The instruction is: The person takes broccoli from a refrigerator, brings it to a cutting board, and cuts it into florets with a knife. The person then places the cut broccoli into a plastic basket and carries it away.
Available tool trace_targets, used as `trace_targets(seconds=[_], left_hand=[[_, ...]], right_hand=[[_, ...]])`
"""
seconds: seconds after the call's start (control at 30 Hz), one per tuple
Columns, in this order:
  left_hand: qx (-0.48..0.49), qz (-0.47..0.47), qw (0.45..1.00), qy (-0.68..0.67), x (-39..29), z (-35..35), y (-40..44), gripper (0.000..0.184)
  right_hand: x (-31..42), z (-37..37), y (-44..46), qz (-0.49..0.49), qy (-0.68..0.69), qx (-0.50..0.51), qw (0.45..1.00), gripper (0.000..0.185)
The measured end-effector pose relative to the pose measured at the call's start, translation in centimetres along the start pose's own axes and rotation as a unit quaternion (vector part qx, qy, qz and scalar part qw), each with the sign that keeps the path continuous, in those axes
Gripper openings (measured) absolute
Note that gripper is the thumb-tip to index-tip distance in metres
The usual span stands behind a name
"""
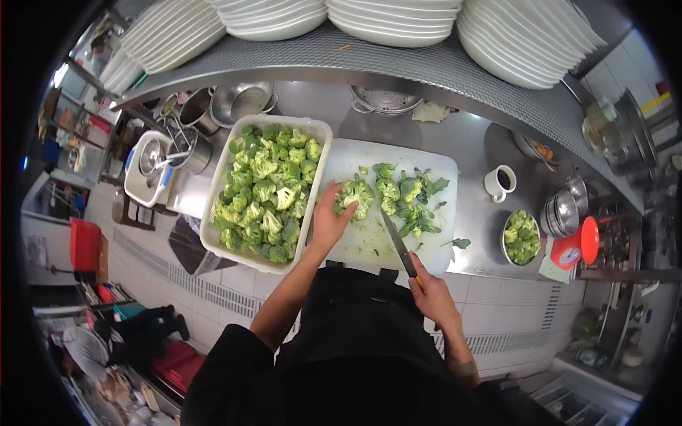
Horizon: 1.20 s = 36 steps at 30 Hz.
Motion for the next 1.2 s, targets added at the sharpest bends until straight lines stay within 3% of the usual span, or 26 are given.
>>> trace_targets(seconds=[0.1, 0.17, 0.2, 0.27, 0.3, 0.37, 0.47, 0.63, 0.73, 0.77, 0.8, 0.9, 1.1, 1.2], left_hand=[[-0.073, -0.055, 0.996, 0.004, -1.0, -1.3, 0.1, 0.051], [0.051, -0.128, 0.990, 0.016, -1.2, -1.0, 0.1, 0.044], [0.048, -0.126, 0.991, 0.014, -1.0, -0.8, 0.4, 0.044], [0.022, 0.012, 0.999, 0.029, -1.6, -1.1, 0.8, 0.036], [0.021, 0.014, 0.999, 0.028, -1.4, -1.1, 0.9, 0.036], [0.033, 0.068, 0.996, 0.045, -1.8, -1.1, 1.3, 0.031], [0.083, 0.042, 0.996, -0.003, -1.3, -0.7, 1.4, 0.035], [0.086, 0.014, 0.996, -0.013, -1.1, -0.4, 1.5, 0.037], [0.125, -0.018, 0.992, -0.029, -1.1, -0.5, 1.4, 0.040], [0.139, -0.038, 0.989, -0.032, -1.1, -0.7, 1.5, 0.038], [0.154, -0.060, 0.986, -0.035, -1.2, -0.9, 1.6, 0.036], [0.132, -0.026, 0.990, -0.039, -0.8, -0.7, 1.6, 0.036], [0.166, -0.010, 0.986, -0.019, -0.6, -0.3, 1.4, 0.038], [0.163, 0.014, 0.986, -0.028, -0.7, 0.3, 1.5, 0.038]], right_hand=[[1.6, 0.2, 0.4, -0.004, 0.006, -0.008, 1.000, 0.063], [2.2, 0.6, 0.8, -0.015, 0.008, -0.016, 1.000, 0.063], [2.4, 0.6, 1.0, -0.018, 0.006, -0.017, 1.000, 0.063], [2.5, 1.1, 1.1, -0.004, -0.036, 0.003, 0.999, 0.063], [2.0, 1.4, 1.1, -0.058, -0.037, -0.022, 0.997, 0.062], [2.0, 1.6, 1.2, -0.063, -0.043, -0.021, 0.997, 0.062], [2.8, 1.5, 1.7, -0.085, -0.041, -0.020, 0.995, 0.062], [5.7, 0.2, 1.0, -0.138, -0.002, -0.134, 0.981, 0.060], [3.1, 1.9, 1.2, -0.166, -0.006, -0.143, 0.976, 0.057], [1.6, 2.7, 1.8, -0.109, -0.043, -0.094, 0.989, 0.059], [0.7, 3.1, 1.9, -0.110, -0.043, -0.097, 0.988, 0.059], [0.2, 3.5, 2.3, -0.038, -0.126, -0.031, 0.991, 0.062], [0.5, 1.5, 2.0, -0.060, 0.029, 0.007, 0.998, 0.062], [0.5, 0.8, 1.6, -0.022, 0.051, 0.009, 0.998, 0.061]])
Point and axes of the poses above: each hand's wrist, its own y-axis towards the middle knuckle, its own z-axis out of the palm, x = y × z, the point moved 4 cm from there along y, towards the middle knuckle, and after that the axes turned 14 degrees about y, right-handed, at the moved point
